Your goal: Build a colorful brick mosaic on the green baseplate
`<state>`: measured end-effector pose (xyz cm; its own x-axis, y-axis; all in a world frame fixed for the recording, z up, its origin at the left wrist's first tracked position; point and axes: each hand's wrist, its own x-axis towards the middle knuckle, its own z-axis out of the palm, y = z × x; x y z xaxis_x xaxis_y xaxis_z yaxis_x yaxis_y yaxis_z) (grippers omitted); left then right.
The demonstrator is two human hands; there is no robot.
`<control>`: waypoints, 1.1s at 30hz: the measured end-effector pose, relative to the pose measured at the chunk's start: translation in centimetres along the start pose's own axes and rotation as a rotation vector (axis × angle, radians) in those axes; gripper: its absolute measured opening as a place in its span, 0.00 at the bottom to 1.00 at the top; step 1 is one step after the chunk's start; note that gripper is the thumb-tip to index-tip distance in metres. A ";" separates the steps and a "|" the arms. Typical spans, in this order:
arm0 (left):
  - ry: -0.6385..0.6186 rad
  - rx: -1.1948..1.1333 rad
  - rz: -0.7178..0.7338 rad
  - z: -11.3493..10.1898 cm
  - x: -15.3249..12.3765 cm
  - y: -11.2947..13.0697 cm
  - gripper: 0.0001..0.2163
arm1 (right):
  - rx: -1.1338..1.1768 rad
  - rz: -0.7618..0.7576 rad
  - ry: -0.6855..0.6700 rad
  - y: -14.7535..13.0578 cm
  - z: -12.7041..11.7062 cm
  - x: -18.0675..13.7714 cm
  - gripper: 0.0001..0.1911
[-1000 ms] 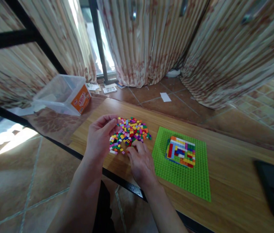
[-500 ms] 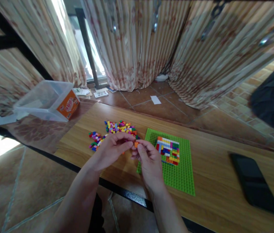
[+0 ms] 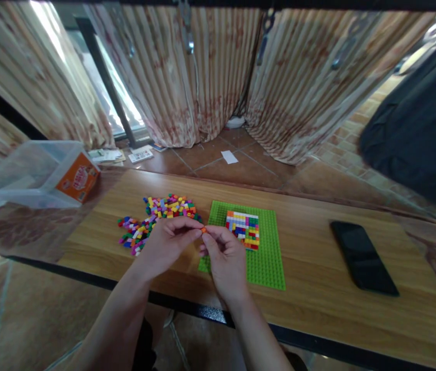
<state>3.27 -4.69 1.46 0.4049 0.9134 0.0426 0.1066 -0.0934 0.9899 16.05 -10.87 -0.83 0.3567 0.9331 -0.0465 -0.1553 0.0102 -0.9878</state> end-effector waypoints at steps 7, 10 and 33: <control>-0.059 -0.161 -0.063 1.5 0.1 0.3 0.04 | -0.328 -0.241 0.040 -0.2 -1.9 -0.5 0.06; -0.089 -0.299 -0.136 2.0 0.1 0.5 0.05 | -0.421 -0.315 0.062 -0.7 -2.6 -0.8 0.09; -0.018 -0.282 -0.255 3.3 0.7 0.4 0.05 | -0.815 -0.508 0.019 -0.3 -9.7 1.1 0.08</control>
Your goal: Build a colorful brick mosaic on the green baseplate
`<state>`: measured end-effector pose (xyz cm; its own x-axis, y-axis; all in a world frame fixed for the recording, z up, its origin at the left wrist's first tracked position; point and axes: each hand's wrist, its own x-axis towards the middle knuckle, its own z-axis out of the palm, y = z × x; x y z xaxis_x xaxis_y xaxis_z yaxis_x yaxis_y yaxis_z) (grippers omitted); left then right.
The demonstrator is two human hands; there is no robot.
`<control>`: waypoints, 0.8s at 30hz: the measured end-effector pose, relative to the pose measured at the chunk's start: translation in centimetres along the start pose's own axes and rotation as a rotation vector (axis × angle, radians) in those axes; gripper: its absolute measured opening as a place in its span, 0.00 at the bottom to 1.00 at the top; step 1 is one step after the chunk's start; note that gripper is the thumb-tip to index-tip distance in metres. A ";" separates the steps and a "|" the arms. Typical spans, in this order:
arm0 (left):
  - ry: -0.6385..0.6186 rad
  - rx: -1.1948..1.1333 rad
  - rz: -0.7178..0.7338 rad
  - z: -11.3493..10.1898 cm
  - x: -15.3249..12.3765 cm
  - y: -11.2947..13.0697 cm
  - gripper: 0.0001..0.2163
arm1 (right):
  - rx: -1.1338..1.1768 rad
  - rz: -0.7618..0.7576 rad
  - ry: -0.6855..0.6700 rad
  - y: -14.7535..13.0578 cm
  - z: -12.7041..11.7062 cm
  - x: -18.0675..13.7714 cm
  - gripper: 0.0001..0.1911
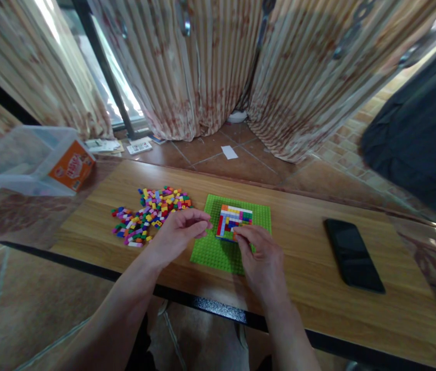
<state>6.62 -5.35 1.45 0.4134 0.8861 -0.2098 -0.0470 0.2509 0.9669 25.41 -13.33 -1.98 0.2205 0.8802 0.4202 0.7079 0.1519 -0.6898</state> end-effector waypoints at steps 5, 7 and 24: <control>0.002 0.063 0.049 -0.4 0.1 -0.5 0.06 | -0.062 -0.059 -0.021 0.3 0.4 0.4 0.07; 0.006 0.085 0.064 -0.5 0.1 -0.7 0.06 | -0.078 -0.096 -0.032 0.3 0.4 0.5 0.07; 0.014 0.191 0.092 -0.9 0.2 -0.7 0.05 | -0.083 -0.002 0.029 1.0 0.2 0.7 0.08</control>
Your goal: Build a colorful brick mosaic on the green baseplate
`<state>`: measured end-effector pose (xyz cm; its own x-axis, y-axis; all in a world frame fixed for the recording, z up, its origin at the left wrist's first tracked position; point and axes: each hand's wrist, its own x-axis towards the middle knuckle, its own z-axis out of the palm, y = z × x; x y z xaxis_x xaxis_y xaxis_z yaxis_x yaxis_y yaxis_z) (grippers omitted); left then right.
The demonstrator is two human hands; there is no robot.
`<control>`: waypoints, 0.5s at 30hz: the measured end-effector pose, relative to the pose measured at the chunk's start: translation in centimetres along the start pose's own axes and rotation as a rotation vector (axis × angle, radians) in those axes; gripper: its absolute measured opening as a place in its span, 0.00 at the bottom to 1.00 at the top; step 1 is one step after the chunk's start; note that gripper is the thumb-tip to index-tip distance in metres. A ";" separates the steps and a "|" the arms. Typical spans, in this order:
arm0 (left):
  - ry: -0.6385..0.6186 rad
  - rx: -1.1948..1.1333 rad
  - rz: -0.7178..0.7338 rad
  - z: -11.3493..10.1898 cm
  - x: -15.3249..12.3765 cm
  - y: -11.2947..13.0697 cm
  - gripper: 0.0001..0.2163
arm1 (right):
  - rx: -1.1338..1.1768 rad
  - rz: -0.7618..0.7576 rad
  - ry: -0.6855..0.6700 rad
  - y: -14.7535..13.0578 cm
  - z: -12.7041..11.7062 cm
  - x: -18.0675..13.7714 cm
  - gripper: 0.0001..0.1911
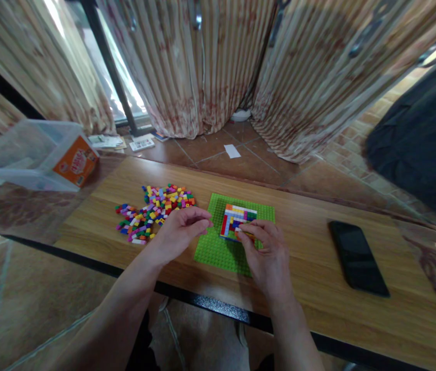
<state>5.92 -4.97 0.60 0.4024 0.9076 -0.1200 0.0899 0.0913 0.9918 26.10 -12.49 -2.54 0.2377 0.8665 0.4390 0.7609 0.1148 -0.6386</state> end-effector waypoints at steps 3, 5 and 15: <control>0.000 0.002 -0.001 0.0 0.0 0.0 0.04 | -0.025 0.083 0.085 0.1 -0.1 0.1 0.10; -0.004 0.009 0.007 -0.1 0.0 -0.1 0.04 | -0.059 0.111 0.123 0.1 0.1 0.3 0.12; -0.010 0.058 0.039 -0.2 0.1 -0.2 0.04 | -0.188 0.063 0.101 -0.2 1.6 0.5 0.17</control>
<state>5.81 -4.83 0.44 0.4158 0.9057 -0.0821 0.1263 0.0318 0.9915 25.15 -11.27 -3.16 0.3405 0.8151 0.4686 0.8396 -0.0393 -0.5418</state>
